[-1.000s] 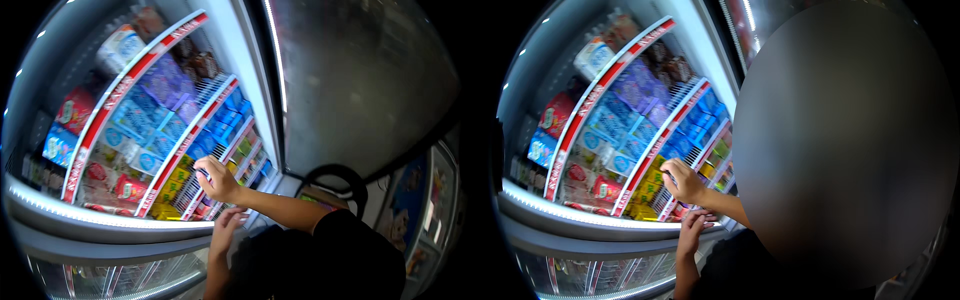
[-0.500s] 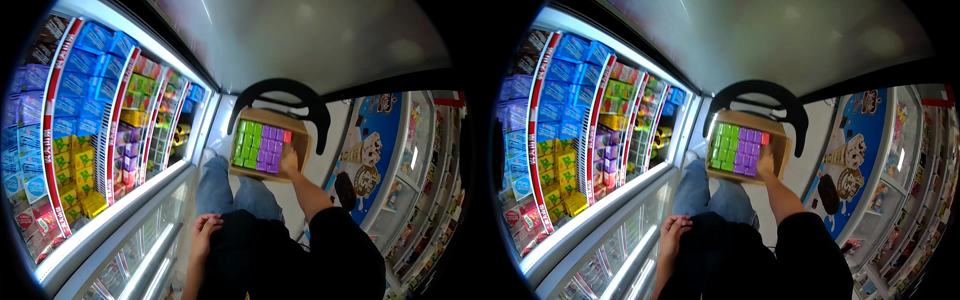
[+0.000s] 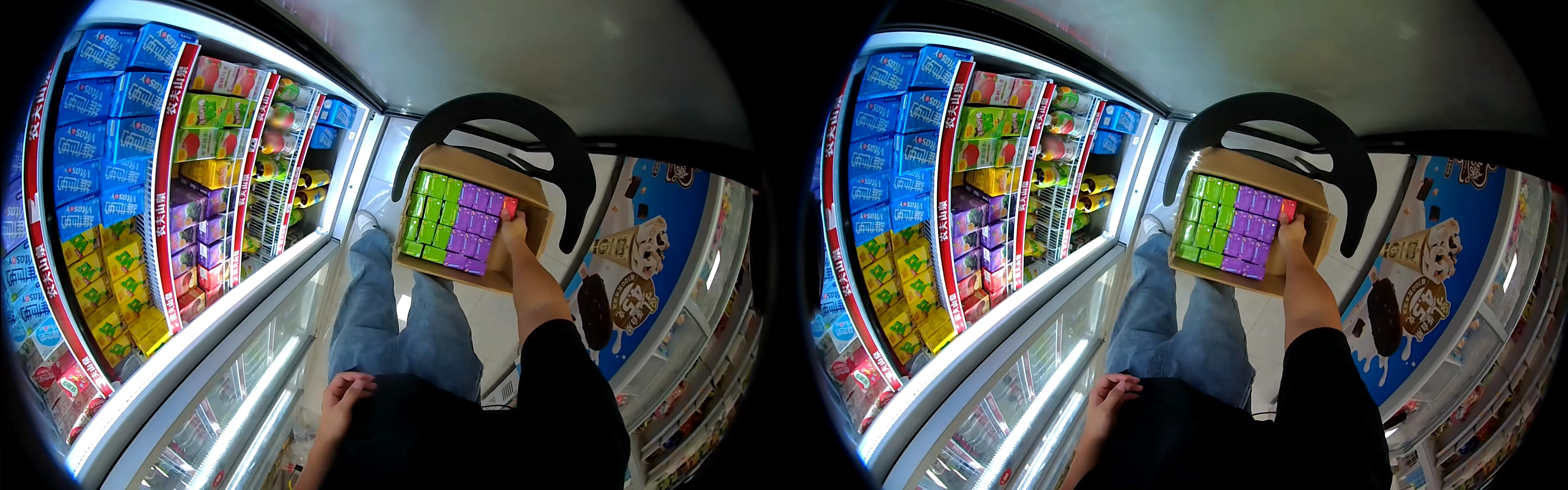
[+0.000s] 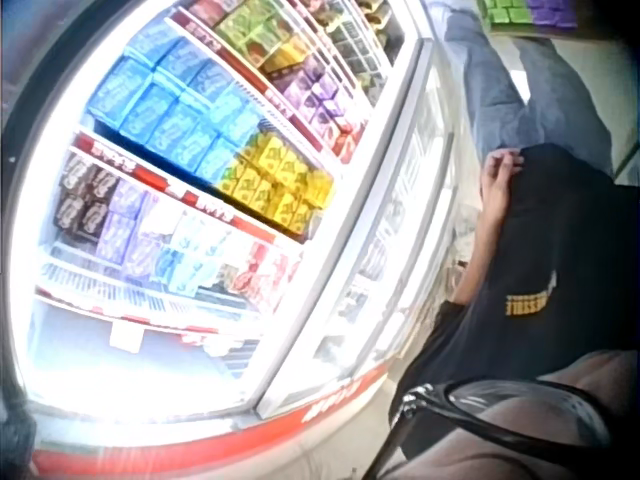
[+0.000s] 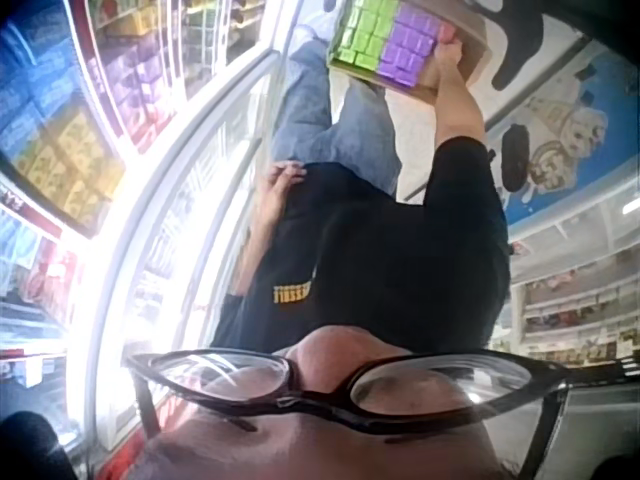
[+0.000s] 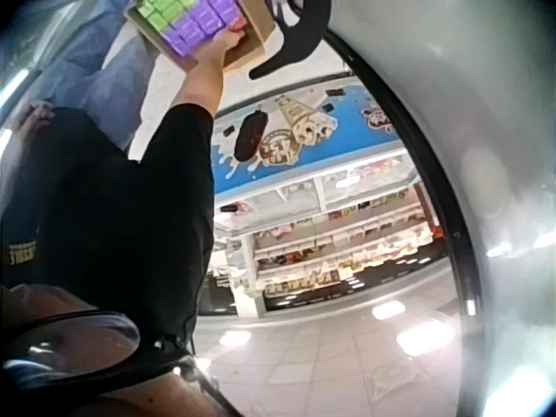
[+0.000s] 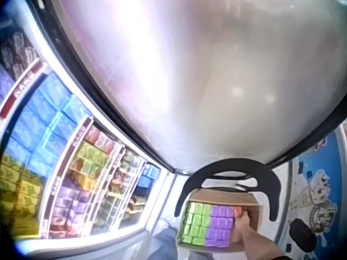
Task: The person restocks a commercial refrigerator by taking yogurt cartons from a cardboard box and placing them on the shelves. They handle red, purple, and green cartons one at a time, arranging them in rows on the middle shelf.
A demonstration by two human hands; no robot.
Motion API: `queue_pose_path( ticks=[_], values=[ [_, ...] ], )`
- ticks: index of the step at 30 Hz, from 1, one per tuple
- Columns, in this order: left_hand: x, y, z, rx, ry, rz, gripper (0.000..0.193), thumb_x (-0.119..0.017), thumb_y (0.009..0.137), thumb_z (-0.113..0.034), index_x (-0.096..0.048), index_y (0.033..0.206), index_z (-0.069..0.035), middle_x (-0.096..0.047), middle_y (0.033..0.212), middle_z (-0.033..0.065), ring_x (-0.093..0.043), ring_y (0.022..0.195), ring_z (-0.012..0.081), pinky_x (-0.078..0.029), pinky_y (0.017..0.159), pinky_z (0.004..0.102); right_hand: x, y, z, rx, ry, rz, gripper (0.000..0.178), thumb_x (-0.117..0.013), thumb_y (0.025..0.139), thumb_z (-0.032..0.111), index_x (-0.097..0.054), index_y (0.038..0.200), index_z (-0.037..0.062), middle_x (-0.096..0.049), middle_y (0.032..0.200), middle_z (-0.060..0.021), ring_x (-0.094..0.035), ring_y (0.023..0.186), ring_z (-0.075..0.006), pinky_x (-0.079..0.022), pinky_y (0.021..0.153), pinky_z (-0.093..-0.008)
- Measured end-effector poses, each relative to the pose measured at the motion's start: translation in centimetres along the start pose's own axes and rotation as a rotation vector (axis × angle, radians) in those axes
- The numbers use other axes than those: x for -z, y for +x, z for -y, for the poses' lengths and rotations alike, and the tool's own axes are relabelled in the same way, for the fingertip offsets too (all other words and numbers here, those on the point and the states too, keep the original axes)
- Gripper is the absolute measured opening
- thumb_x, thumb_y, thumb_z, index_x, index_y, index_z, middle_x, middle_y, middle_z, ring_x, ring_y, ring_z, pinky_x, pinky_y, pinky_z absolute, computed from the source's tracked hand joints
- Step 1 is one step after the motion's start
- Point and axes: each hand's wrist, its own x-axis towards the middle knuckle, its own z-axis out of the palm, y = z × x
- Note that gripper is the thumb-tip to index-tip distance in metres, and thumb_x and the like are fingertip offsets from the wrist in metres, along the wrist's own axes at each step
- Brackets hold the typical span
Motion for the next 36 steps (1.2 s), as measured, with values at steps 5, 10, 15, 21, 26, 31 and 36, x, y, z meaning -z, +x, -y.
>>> queue_pose_path(
  ticks=[5, 10, 15, 21, 26, 31, 36],
  values=[
    [0.5, 0.9, -1.0, 0.007, 0.015, 0.015, 0.018, -0.054, 0.100, -0.013, -0.062, 0.111, -0.001, -0.067, 0.112, 0.0136, -0.066, 0.100, 0.0207, -0.053, 0.086, 0.0323, 0.0, 0.5, -1.5, 0.066, 0.072, -0.150, 0.051, -0.058, 0.097, 0.045, -0.051, 0.123, 0.0011, -0.065, 0.114, -0.0301, -0.060, 0.113, -0.0476, -0.047, 0.096, -0.0493],
    [1.3, 1.2, -0.9, 0.004, 0.002, 0.011, 0.018, -0.053, 0.101, -0.014, -0.061, 0.111, -0.002, -0.067, 0.111, 0.0127, -0.065, 0.100, 0.0199, -0.052, 0.087, 0.0318, -0.3, 0.0, 0.4, 0.054, 0.116, -0.117, 0.046, -0.051, 0.101, 0.039, -0.048, 0.121, -0.0026, -0.061, 0.118, -0.0323, -0.057, 0.112, -0.0500, -0.046, 0.095, -0.0522],
    [1.8, 1.5, -1.4, 0.026, 0.012, 0.002, 0.018, -0.053, 0.101, -0.015, -0.061, 0.111, -0.002, -0.067, 0.112, 0.0118, -0.065, 0.101, 0.0197, -0.052, 0.088, 0.0315, 0.5, -0.5, 2.6, 0.000, -0.041, 0.003, 0.041, -0.048, 0.102, 0.032, -0.042, 0.122, -0.0021, -0.060, 0.115, -0.0330, -0.057, 0.112, -0.0504, -0.046, 0.096, -0.0535],
    [2.3, 2.0, -1.3, -0.006, 0.008, 0.043, 0.019, -0.053, 0.102, -0.017, -0.061, 0.111, -0.002, -0.067, 0.112, 0.0116, -0.065, 0.101, 0.0190, -0.052, 0.088, 0.0319, -0.2, 1.2, 0.1, 0.070, -0.113, -0.035, 0.040, -0.052, 0.098, 0.022, -0.039, 0.127, -0.0012, -0.052, 0.127, -0.0322, -0.056, 0.113, -0.0518, -0.047, 0.097, -0.0539],
    [2.2, 2.4, 0.2, 0.000, -0.011, 0.028, 0.018, -0.053, 0.101, -0.016, -0.061, 0.110, -0.002, -0.068, 0.111, 0.0118, -0.065, 0.101, 0.0192, -0.052, 0.088, 0.0321, 1.0, -1.0, 1.9, 0.064, -0.201, -0.212, 0.053, -0.060, 0.092, 0.019, -0.037, 0.137, 0.0048, -0.046, 0.134, -0.0282, -0.055, 0.115, -0.0503, -0.048, 0.096, -0.0540],
    [2.3, 2.6, 1.2, 0.018, 0.006, 0.059, 0.018, -0.053, 0.102, -0.016, -0.061, 0.111, -0.003, -0.067, 0.112, 0.0115, -0.065, 0.100, 0.0194, -0.052, 0.088, 0.0328, 1.9, -0.9, -0.7, 0.036, -0.154, -0.298, 0.060, -0.063, 0.091, 0.029, -0.038, 0.143, 0.0128, -0.056, 0.125, -0.0259, -0.059, 0.110, -0.0481, -0.049, 0.094, -0.0534],
    [2.0, 2.8, 1.1, 0.055, -0.009, 0.084, 0.017, -0.054, 0.102, -0.016, -0.060, 0.112, -0.003, -0.067, 0.112, 0.0101, -0.065, 0.100, 0.0182, -0.052, 0.088, 0.0317, 2.9, -0.7, 0.0, 0.068, -0.109, -0.206, 0.044, -0.057, 0.094, 0.036, -0.051, 0.128, 0.0088, -0.062, 0.121, -0.0255, -0.060, 0.110, -0.0471, -0.048, 0.096, -0.0518]
  ],
)
